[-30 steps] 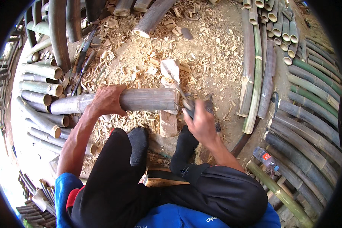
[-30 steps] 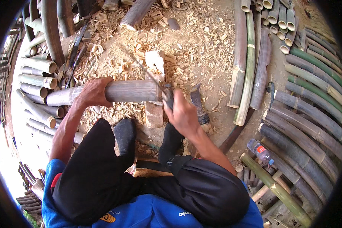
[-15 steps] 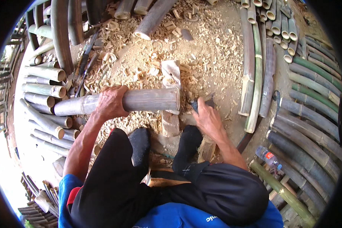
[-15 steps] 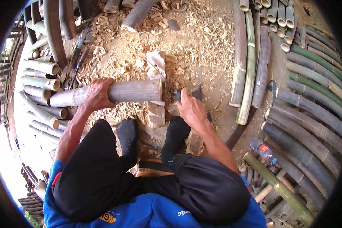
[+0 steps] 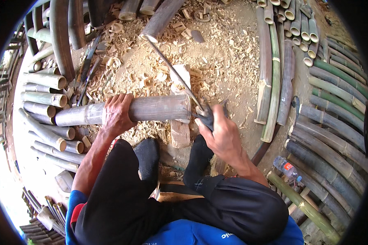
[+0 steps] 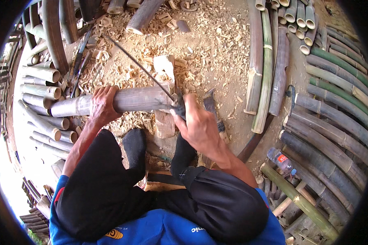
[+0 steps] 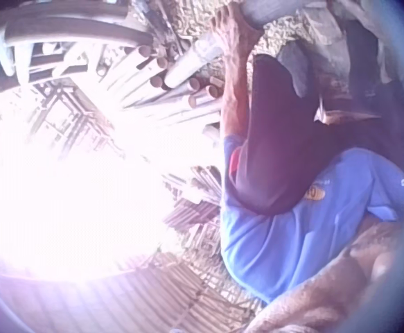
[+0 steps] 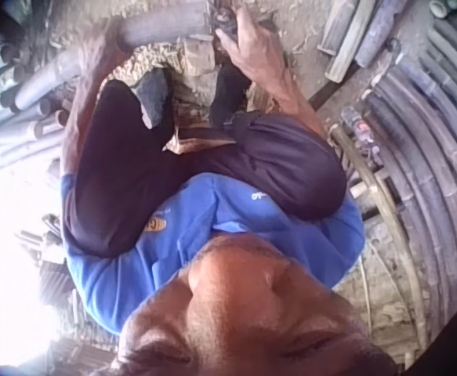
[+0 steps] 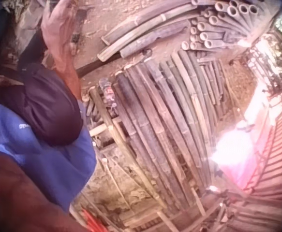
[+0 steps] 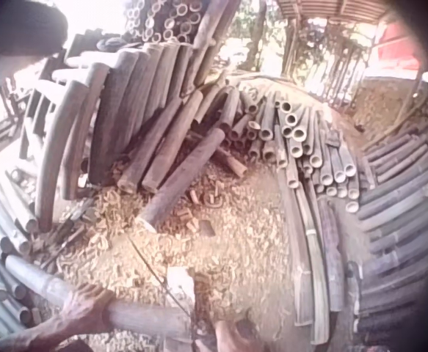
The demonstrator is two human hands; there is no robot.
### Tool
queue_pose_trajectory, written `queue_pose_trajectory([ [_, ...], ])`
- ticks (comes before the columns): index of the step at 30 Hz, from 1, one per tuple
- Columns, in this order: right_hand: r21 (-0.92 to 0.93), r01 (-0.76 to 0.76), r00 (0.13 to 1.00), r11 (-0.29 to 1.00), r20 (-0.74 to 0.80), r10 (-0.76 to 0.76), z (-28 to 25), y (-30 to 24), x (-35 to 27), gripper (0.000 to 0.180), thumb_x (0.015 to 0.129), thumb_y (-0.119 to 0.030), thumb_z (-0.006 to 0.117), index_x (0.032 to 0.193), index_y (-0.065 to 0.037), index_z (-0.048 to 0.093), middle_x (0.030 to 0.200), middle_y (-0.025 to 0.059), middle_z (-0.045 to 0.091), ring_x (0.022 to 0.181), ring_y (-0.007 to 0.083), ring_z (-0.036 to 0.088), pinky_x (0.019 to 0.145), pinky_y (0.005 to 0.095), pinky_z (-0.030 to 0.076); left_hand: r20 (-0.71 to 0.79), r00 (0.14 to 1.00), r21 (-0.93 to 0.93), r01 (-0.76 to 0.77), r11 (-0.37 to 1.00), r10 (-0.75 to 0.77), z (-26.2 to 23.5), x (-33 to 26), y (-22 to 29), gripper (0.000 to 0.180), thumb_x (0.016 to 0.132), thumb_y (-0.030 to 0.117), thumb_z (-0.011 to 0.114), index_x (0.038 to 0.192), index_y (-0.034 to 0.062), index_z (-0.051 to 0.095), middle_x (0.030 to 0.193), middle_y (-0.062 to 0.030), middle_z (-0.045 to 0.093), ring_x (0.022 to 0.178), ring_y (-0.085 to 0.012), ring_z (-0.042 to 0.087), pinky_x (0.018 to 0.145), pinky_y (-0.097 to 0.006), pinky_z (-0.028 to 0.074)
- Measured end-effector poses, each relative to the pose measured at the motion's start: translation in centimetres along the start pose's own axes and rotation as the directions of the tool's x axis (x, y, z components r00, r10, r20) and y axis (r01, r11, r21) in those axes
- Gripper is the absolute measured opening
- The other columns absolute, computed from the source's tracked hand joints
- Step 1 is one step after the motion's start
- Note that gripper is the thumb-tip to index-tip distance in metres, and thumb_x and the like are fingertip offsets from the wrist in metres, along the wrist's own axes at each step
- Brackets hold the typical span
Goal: The person is carving and cutting sections of bamboo poles using a hand saw and a knife, handling different pieces of bamboo one at a time.
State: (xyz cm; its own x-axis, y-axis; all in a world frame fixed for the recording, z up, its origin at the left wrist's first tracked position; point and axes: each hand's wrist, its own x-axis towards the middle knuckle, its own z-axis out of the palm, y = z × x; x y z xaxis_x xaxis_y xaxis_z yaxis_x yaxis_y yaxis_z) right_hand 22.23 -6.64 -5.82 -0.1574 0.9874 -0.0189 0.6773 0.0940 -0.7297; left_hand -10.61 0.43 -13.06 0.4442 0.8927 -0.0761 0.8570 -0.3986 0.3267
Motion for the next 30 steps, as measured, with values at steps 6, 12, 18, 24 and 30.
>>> queue_pose_trajectory([
  [6,-0.266,-0.220,0.943,0.938,0.187,0.274,3.4,5.8,-0.7,0.033,0.094,-0.011,0.071,0.113,0.001,0.047,0.079,0.0246,0.066,0.065,0.0393,0.071,0.055,0.0440,0.057,-0.019,1.000,-0.010,-0.013,1.000,0.013,0.2,0.3,0.4,0.069,0.050,0.020,0.093,0.110,0.0076,0.060,0.102,-0.0114,0.065,0.103,-0.0332,0.064,0.095,-0.047,0.048],
  [12,-0.040,-0.003,0.998,0.999,0.055,0.006,0.2,0.4,0.0,0.036,0.094,-0.011,0.071,0.119,0.003,0.050,0.080,0.0232,0.068,0.065,0.0379,0.073,0.055,0.0451,0.057,-0.072,0.997,0.013,-0.027,1.000,0.028,0.4,-0.1,0.1,0.068,0.051,0.019,0.092,0.109,0.0073,0.060,0.101,-0.0112,0.064,0.101,-0.0330,0.064,0.092,-0.046,0.048],
  [18,-0.349,-0.227,0.905,0.909,0.270,0.329,2.7,7.2,0.8,0.040,0.096,-0.015,0.067,0.122,0.008,0.047,0.073,0.0288,0.066,0.069,0.0450,0.072,0.060,0.0514,0.057,-0.075,0.997,-0.003,-0.024,1.000,0.024,1.0,-0.3,0.2,0.074,0.052,0.019,0.092,0.117,0.0072,0.059,0.111,-0.0143,0.067,0.107,-0.0363,0.064,0.096,-0.048,0.048],
  [24,-0.035,-0.082,0.990,0.996,0.116,0.086,-0.2,0.8,-0.4,0.038,0.097,-0.020,0.069,0.119,0.003,0.048,0.077,0.0276,0.067,0.073,0.0446,0.072,0.061,0.0509,0.056,-0.224,0.975,0.124,0.025,0.992,0.003,2.5,-1.5,0.4,0.076,0.056,0.018,0.089,0.124,0.0058,0.058,0.122,-0.0145,0.065,0.116,-0.0330,0.062,0.103,-0.047,0.045],
  [30,-0.253,-0.370,0.876,0.894,0.225,0.426,3.4,6.5,0.4,0.031,0.098,-0.018,0.067,0.112,0.002,0.049,0.074,0.0292,0.065,0.070,0.0434,0.072,0.063,0.0480,0.059,-0.227,0.974,0.108,0.030,0.994,-0.005,2.6,-1.5,1.1,0.078,0.056,0.016,0.088,0.128,0.0075,0.058,0.124,-0.0133,0.063,0.119,-0.0329,0.060,0.104,-0.047,0.044],
])
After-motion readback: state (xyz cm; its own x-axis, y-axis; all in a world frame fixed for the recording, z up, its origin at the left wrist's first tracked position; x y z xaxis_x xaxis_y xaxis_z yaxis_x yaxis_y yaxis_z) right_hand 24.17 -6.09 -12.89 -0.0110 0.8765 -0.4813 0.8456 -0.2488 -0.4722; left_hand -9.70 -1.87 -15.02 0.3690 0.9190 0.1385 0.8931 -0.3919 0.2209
